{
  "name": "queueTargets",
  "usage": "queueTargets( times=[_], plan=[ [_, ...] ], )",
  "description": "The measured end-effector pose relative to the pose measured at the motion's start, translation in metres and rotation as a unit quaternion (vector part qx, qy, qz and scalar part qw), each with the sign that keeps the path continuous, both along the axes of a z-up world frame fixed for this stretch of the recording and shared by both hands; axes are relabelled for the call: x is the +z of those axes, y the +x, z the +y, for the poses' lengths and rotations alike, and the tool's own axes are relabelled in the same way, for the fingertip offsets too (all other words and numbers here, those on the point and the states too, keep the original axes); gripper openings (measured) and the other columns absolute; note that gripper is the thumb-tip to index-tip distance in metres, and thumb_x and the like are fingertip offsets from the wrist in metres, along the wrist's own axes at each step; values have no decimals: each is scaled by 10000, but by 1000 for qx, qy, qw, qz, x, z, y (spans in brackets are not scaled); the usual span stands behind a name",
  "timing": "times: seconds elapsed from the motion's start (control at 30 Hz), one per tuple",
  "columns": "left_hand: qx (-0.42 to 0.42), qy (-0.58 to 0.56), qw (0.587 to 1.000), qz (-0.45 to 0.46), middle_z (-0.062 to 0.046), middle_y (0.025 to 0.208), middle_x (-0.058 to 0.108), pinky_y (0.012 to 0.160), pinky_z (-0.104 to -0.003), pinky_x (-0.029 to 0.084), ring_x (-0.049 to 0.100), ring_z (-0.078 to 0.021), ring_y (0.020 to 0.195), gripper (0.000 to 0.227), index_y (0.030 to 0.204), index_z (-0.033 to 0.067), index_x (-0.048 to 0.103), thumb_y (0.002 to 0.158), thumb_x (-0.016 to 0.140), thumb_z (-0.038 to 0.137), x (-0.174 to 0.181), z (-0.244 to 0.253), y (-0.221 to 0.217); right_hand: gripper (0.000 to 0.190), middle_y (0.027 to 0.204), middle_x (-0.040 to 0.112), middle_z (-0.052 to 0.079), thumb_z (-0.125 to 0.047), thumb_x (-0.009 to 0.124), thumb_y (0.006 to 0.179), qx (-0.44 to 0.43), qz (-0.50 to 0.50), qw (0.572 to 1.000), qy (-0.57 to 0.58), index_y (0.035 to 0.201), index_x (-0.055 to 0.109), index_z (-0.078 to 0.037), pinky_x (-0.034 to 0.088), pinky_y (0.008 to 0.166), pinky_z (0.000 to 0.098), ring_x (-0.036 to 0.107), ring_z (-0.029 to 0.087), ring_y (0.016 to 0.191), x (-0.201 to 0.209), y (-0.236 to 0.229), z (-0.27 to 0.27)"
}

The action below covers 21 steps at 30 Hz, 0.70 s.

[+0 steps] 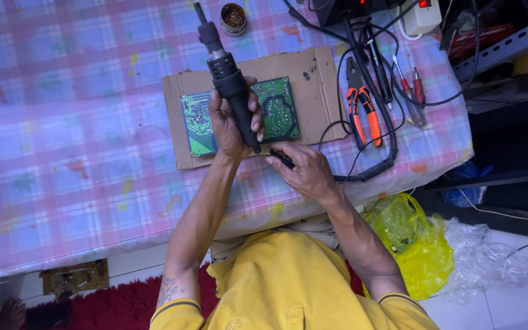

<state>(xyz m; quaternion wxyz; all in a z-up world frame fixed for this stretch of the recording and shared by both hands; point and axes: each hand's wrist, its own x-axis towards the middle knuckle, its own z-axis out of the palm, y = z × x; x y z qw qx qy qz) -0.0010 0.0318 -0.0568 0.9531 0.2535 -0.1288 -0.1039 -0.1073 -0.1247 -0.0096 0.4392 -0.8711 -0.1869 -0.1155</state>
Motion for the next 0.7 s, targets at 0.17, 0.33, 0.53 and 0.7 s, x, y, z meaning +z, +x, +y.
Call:
queueTargets(
  times=[0.17, 0.33, 0.53, 0.7],
  plan=[
    [-26, 0, 1000, -5, -74, 796, 470, 341, -348, 568, 539, -159, 481, 831, 1471, -77, 405, 1061, 242, 628, 3, -5, -6, 221, 881, 752, 170, -230, 743, 964, 20, 29, 999, -3, 1125, 730, -79, 591, 675, 489, 740, 393, 820, -4, 0, -8],
    [-9, -3, 1000, 8, -94, 728, 507, 319, -356, 557, 549, -183, 433, 820, 1502, -47, 399, 1073, 233, 632, -5, -6, -6, 219, 851, 757, 145, -251, 762, 934, 31, 84, 996, -7, 1098, 742, -107, 586, 661, 459, 748, 367, 819, -14, -6, -10],
    [-10, -10, 1000, 6, -115, 688, 560, 310, -371, 560, 579, -196, 405, 801, 1469, -55, 433, 1078, 212, 609, -9, -8, -7, 208, 823, 742, 129, -260, 762, 939, 22, 104, 994, -7, 1084, 745, -112, 575, 641, 439, 740, 341, 778, -22, -8, -8],
    [-21, -5, 1000, -6, -126, 701, 564, 343, -380, 581, 598, -215, 416, 799, 1468, -47, 430, 1070, 221, 613, -6, -2, -4, 213, 832, 743, 132, -261, 768, 935, 12, 99, 995, 0, 1097, 754, -124, 577, 639, 423, 737, 341, 776, -24, -5, -8]
  ],
)
